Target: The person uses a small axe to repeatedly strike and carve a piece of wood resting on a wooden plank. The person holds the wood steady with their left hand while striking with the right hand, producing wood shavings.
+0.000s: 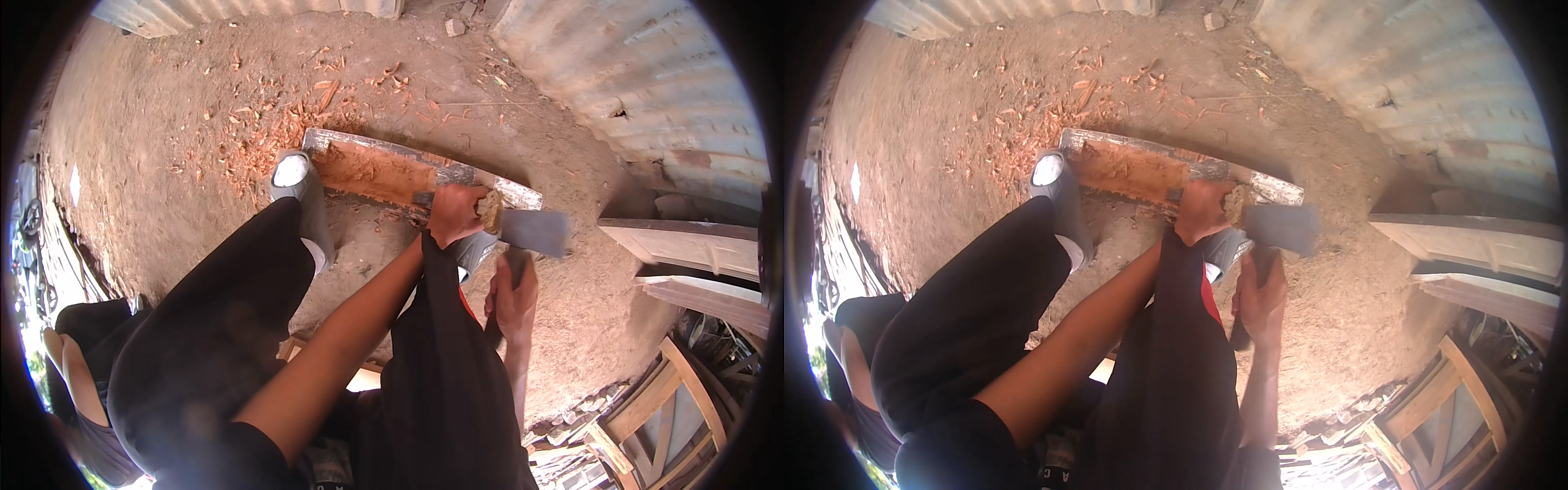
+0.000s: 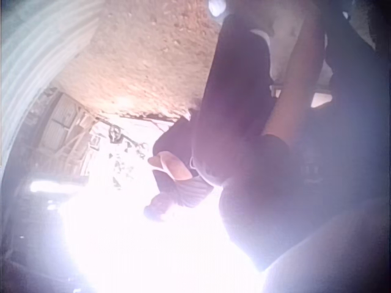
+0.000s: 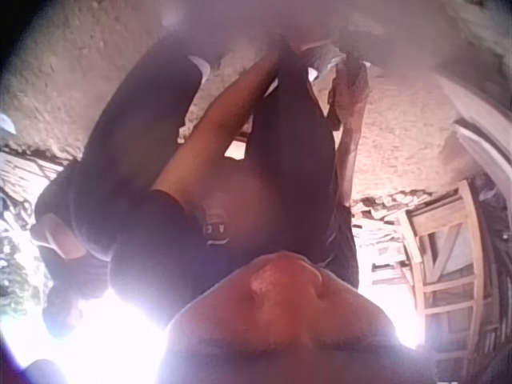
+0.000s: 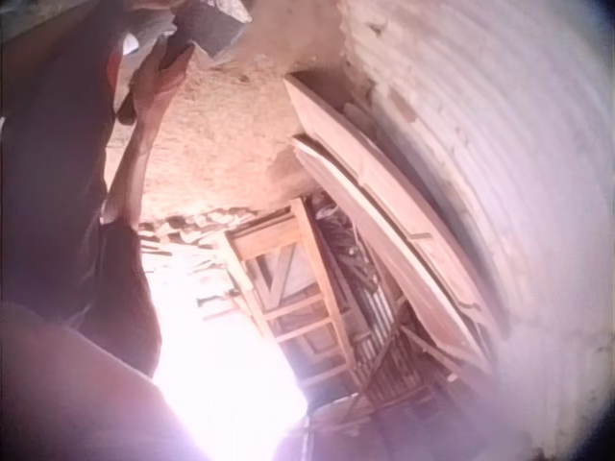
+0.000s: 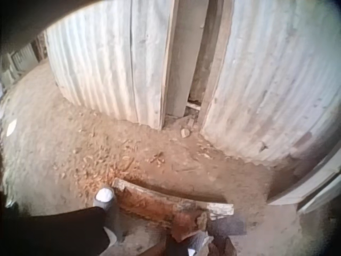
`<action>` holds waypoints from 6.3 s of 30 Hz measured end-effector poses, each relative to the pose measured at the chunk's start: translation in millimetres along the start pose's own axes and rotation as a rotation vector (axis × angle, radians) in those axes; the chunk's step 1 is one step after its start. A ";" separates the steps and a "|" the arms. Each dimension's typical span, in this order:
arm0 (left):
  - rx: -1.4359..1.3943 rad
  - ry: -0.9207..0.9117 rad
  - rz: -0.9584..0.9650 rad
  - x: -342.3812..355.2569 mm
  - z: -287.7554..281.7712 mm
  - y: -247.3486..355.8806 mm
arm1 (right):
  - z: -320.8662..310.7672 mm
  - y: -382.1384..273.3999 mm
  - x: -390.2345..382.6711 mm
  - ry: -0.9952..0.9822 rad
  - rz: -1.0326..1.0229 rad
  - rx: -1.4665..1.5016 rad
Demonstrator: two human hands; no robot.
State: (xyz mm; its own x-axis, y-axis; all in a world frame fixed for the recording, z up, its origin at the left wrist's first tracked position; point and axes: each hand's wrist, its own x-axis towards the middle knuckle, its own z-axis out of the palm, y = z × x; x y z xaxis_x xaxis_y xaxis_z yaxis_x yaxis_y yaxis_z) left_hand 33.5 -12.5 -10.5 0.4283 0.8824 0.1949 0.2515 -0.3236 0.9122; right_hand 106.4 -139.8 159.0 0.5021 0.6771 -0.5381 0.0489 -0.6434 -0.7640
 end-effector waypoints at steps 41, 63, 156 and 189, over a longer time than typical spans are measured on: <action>0.096 0.030 -0.070 -2.3 1.1 -4.2 | -3.1 -13.8 11.1 0.045 0.065 0.097; 0.111 0.042 -0.110 -2.3 -11.2 -2.4 | -20.5 -22.2 18.4 -0.062 0.206 0.086; -0.061 -0.166 0.042 -14.7 -28.0 2.7 | -36.1 10.5 3.1 -0.027 0.257 0.190; 0.016 0.061 -0.109 -4.9 -20.8 -3.2 | -15.8 -39.2 -9.8 0.017 0.116 0.091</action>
State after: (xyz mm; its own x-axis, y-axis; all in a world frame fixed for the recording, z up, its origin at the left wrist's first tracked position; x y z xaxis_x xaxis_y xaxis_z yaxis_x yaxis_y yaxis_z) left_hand 12.6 -8.7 -6.8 0.3436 0.9318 0.1167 0.3080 -0.2292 0.9234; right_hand 113.2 -126.8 199.8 0.5140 0.5936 -0.6192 -0.0887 -0.6812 -0.7267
